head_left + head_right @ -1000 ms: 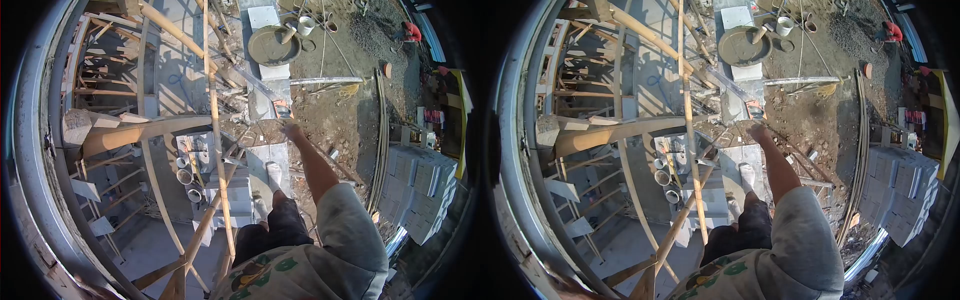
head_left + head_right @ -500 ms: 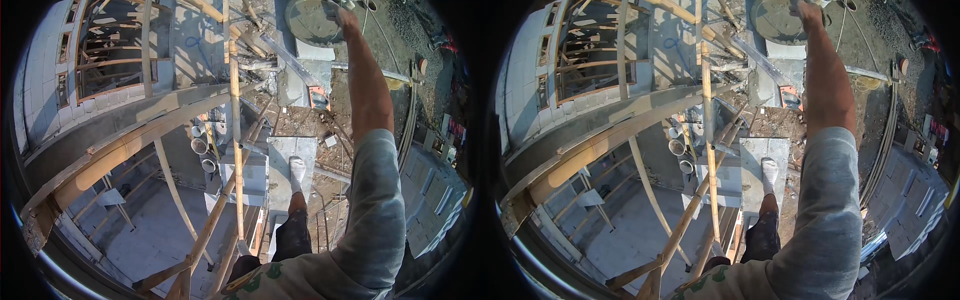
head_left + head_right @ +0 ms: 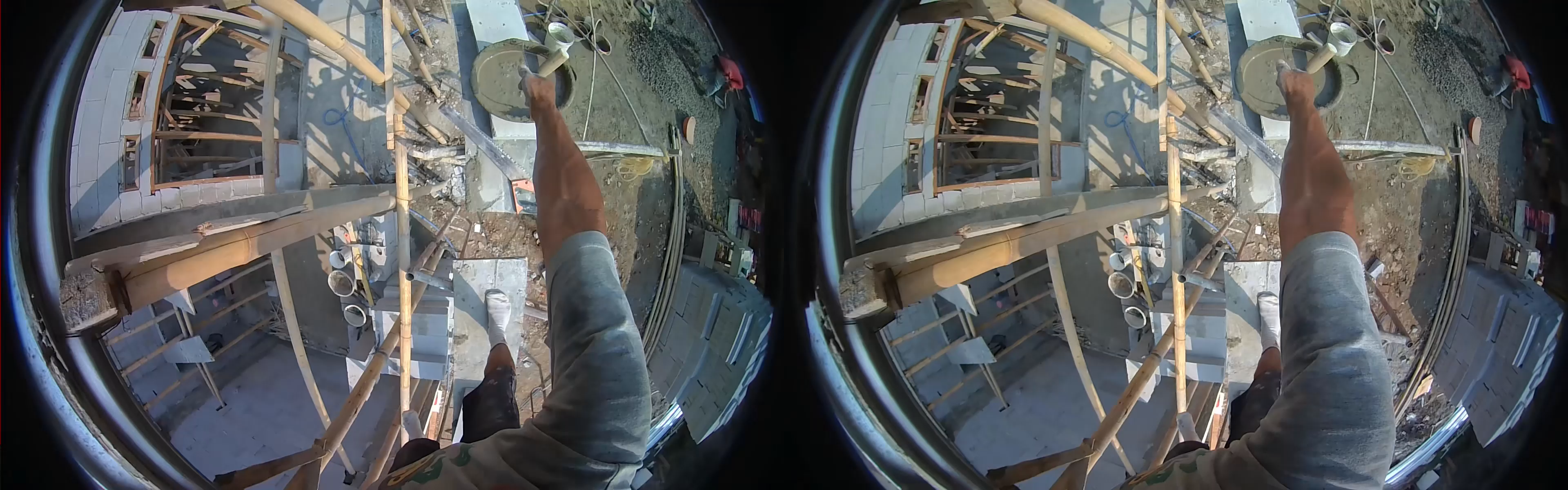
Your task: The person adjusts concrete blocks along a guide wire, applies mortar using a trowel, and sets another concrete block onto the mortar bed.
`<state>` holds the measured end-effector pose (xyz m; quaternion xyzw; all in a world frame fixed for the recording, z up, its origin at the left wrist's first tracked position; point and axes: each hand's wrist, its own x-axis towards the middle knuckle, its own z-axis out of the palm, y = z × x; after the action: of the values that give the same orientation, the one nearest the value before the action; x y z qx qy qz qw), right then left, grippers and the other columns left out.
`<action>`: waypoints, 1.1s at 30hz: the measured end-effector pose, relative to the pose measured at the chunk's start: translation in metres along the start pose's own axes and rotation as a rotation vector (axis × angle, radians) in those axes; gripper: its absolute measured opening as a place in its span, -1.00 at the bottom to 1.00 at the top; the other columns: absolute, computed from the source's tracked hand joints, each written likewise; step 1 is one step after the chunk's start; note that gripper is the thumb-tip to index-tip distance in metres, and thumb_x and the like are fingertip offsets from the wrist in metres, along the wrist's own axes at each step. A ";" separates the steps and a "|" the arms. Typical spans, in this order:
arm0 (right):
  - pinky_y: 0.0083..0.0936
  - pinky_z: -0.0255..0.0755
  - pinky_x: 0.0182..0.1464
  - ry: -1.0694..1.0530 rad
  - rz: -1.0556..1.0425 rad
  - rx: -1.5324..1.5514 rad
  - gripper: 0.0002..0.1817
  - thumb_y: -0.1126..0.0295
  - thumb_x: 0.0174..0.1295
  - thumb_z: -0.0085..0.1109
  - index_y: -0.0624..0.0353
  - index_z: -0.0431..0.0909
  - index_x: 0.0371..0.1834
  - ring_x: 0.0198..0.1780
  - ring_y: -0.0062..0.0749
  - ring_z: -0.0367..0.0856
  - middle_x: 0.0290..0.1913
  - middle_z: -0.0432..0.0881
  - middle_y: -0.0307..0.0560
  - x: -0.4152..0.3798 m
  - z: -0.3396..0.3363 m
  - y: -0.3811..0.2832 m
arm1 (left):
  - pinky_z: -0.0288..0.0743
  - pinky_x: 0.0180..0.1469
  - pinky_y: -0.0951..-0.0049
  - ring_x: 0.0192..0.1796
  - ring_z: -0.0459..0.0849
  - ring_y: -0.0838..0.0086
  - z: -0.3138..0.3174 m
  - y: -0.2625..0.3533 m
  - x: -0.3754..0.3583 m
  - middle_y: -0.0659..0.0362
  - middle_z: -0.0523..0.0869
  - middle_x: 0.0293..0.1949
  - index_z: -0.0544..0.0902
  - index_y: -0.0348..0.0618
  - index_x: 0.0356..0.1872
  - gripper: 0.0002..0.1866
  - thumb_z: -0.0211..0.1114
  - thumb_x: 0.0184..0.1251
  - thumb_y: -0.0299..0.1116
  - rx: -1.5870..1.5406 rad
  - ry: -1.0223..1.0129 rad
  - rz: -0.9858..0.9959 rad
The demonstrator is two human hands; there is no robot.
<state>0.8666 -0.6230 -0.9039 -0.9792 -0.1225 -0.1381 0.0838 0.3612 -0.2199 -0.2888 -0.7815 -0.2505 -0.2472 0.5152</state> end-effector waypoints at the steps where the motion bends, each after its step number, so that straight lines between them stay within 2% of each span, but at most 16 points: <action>1: -0.35 0.53 -0.28 0.020 -0.001 0.048 -0.72 0.24 0.32 -0.06 0.08 0.60 -0.43 -0.29 -0.20 0.69 -0.39 0.69 -0.04 -0.022 0.006 0.003 | 0.47 -0.03 0.12 -0.08 0.58 0.07 -0.001 -0.003 -0.006 -0.08 0.62 -0.10 0.57 -0.19 -0.03 -0.65 -0.02 0.38 -0.19 0.000 0.009 -0.014; 3: -0.28 0.44 0.13 0.140 0.602 0.677 -0.59 0.06 0.25 -0.01 0.06 0.61 -0.02 0.01 0.01 0.59 -0.03 0.61 0.16 -0.057 0.028 -0.022 | 0.47 -0.02 0.12 -0.07 0.58 0.07 -0.001 -0.007 -0.019 -0.09 0.62 -0.10 0.56 -0.21 -0.03 -0.67 -0.02 0.39 -0.22 0.006 0.023 -0.034; 5: -0.27 0.46 -0.01 -0.180 0.742 0.619 -0.58 0.08 0.15 0.05 0.27 0.64 -0.25 -0.05 0.06 0.62 -0.17 0.64 0.26 -0.078 0.018 -0.030 | 0.46 -0.01 0.11 -0.06 0.57 0.06 -0.003 -0.007 -0.021 -0.11 0.61 -0.09 0.56 -0.24 -0.04 -0.69 -0.02 0.40 -0.26 0.013 0.039 0.003; 6: -0.29 0.49 -0.16 -0.090 0.856 0.860 -0.55 0.05 0.07 0.11 0.33 0.63 -0.43 -0.23 -0.01 0.66 -0.32 0.64 0.30 -0.085 -0.053 -0.060 | 0.46 0.00 0.11 -0.06 0.57 0.06 -0.002 -0.009 -0.021 -0.12 0.60 -0.09 0.56 -0.25 -0.04 -0.70 -0.02 0.41 -0.28 0.023 0.059 0.038; 9: -0.33 0.45 -0.30 -0.189 0.912 0.861 -0.58 0.07 0.04 0.19 0.32 0.60 -0.48 -0.41 -0.17 0.60 -0.46 0.61 0.14 -0.128 -0.076 -0.082 | 0.44 0.02 0.12 -0.06 0.57 0.08 0.024 -0.034 -0.028 -0.10 0.61 -0.09 0.56 -0.25 -0.05 -0.72 -0.03 0.40 -0.32 0.027 0.144 0.159; 11: -0.36 0.36 -0.41 -0.255 1.041 1.024 -0.61 0.10 0.06 0.22 0.29 0.56 -0.57 -0.52 -0.32 0.49 -0.57 0.52 -0.05 -0.160 -0.122 -0.107 | 0.47 -0.16 0.20 -0.10 0.65 0.23 0.016 -0.038 -0.024 0.26 0.70 -0.11 0.62 0.23 0.06 -0.38 -0.11 0.25 0.38 -0.053 -0.070 -0.328; 13: -0.38 0.27 -0.51 -0.369 1.196 1.148 -0.62 0.14 0.07 0.23 0.24 0.51 -0.67 -0.59 -0.43 0.38 -0.65 0.43 -0.20 -0.214 -0.168 -0.145 | 0.47 -0.15 0.22 -0.08 0.64 0.33 0.010 -0.030 -0.022 0.37 0.67 -0.12 0.60 0.34 0.07 -0.39 -0.15 0.25 0.39 -0.016 -0.102 -0.412; 15: -0.39 0.19 -0.58 -0.459 1.256 1.177 -0.64 0.17 0.05 0.25 0.16 0.44 -0.73 -0.64 -0.49 0.30 -0.67 0.36 -0.27 -0.248 -0.202 -0.169 | 0.47 -0.16 0.21 -0.10 0.65 0.31 0.003 -0.020 -0.018 0.37 0.68 -0.13 0.62 0.34 0.05 -0.39 -0.14 0.23 0.40 -0.043 -0.066 -0.375; 16: -0.39 0.18 -0.60 -0.503 1.207 1.112 -0.63 0.18 0.05 0.25 0.14 0.40 -0.75 -0.65 -0.50 0.28 -0.69 0.34 -0.27 -0.275 -0.200 -0.177 | 0.42 -0.42 0.45 -0.33 0.64 0.60 0.007 -0.025 -0.017 0.48 0.67 -0.35 0.70 0.31 -0.05 -0.47 -0.06 0.27 0.33 0.062 -0.011 -0.263; 19: -0.39 0.16 -0.62 -0.664 1.182 0.934 -0.60 0.18 0.05 0.25 0.11 0.34 -0.78 -0.66 -0.49 0.27 -0.71 0.32 -0.26 -0.367 -0.171 -0.202 | 0.40 -0.46 0.36 -0.31 0.65 0.52 0.012 -0.030 -0.011 0.41 0.71 -0.27 0.69 0.32 -0.03 -0.42 -0.09 0.25 0.38 -0.081 -0.017 -0.214; 21: -0.38 0.18 -0.60 -0.642 0.956 0.967 -0.60 0.18 0.06 0.25 0.14 0.36 -0.77 -0.67 -0.47 0.27 -0.70 0.33 -0.26 -0.433 -0.147 -0.216 | 0.41 -0.36 0.29 -0.21 0.65 0.48 0.027 -0.041 -0.011 0.37 0.73 -0.17 0.66 0.33 0.02 -0.26 -0.07 0.03 0.56 -0.021 -0.137 -0.288; 24: -0.36 0.23 -0.57 -0.660 0.723 1.002 -0.61 0.16 0.08 0.22 0.22 0.44 -0.71 -0.65 -0.44 0.29 -0.67 0.38 -0.19 -0.529 -0.119 -0.234 | 0.41 -0.35 0.28 -0.21 0.65 0.47 0.035 -0.039 -0.017 0.36 0.73 -0.16 0.66 0.31 0.02 -0.26 -0.06 0.03 0.54 -0.151 -0.154 -0.317; 27: -0.26 0.42 -0.39 -0.791 0.585 0.682 -0.58 0.10 0.16 0.10 0.31 0.58 -0.52 -0.45 -0.18 0.55 -0.51 0.58 0.04 -0.552 -0.171 -0.263 | 0.41 -0.34 0.28 -0.20 0.65 0.46 0.034 -0.043 -0.031 0.34 0.73 -0.16 0.65 0.30 0.02 -0.27 -0.05 0.04 0.53 -0.298 -0.146 -0.323; 29: -0.18 0.55 -0.18 -0.845 0.399 0.429 -0.55 0.06 0.24 -0.04 0.25 0.65 -0.41 -0.23 0.00 0.68 -0.35 0.67 0.14 -0.563 -0.210 -0.279 | 0.41 -0.33 0.27 -0.20 0.65 0.45 0.033 -0.046 -0.039 0.34 0.72 -0.16 0.65 0.29 0.02 -0.28 -0.05 0.04 0.52 -0.372 -0.148 -0.325; 32: -0.14 0.47 -0.02 -0.854 0.786 0.645 -0.48 -0.05 0.18 -0.03 0.25 0.64 -0.30 -0.08 0.06 0.63 -0.22 0.66 0.17 -0.613 -0.208 -0.290 | 0.41 -0.32 0.27 -0.19 0.65 0.44 0.028 -0.050 -0.049 0.32 0.72 -0.16 0.65 0.28 0.02 -0.29 -0.04 0.04 0.50 -0.453 -0.138 -0.292; 33: -0.16 0.44 0.02 -0.858 0.811 0.613 -0.48 -0.06 0.17 -0.03 0.23 0.64 -0.26 -0.05 0.05 0.61 -0.17 0.64 0.17 -0.629 -0.209 -0.291 | 0.41 -0.32 0.27 -0.19 0.65 0.43 0.027 -0.049 -0.052 0.32 0.72 -0.16 0.65 0.28 0.02 -0.29 -0.03 0.04 0.49 -0.470 -0.139 -0.280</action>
<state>0.1516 -0.5222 -0.8513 -0.8477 0.1996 0.3476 0.3476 0.2937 -0.1850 -0.2987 -0.8525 -0.3264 -0.3129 0.2622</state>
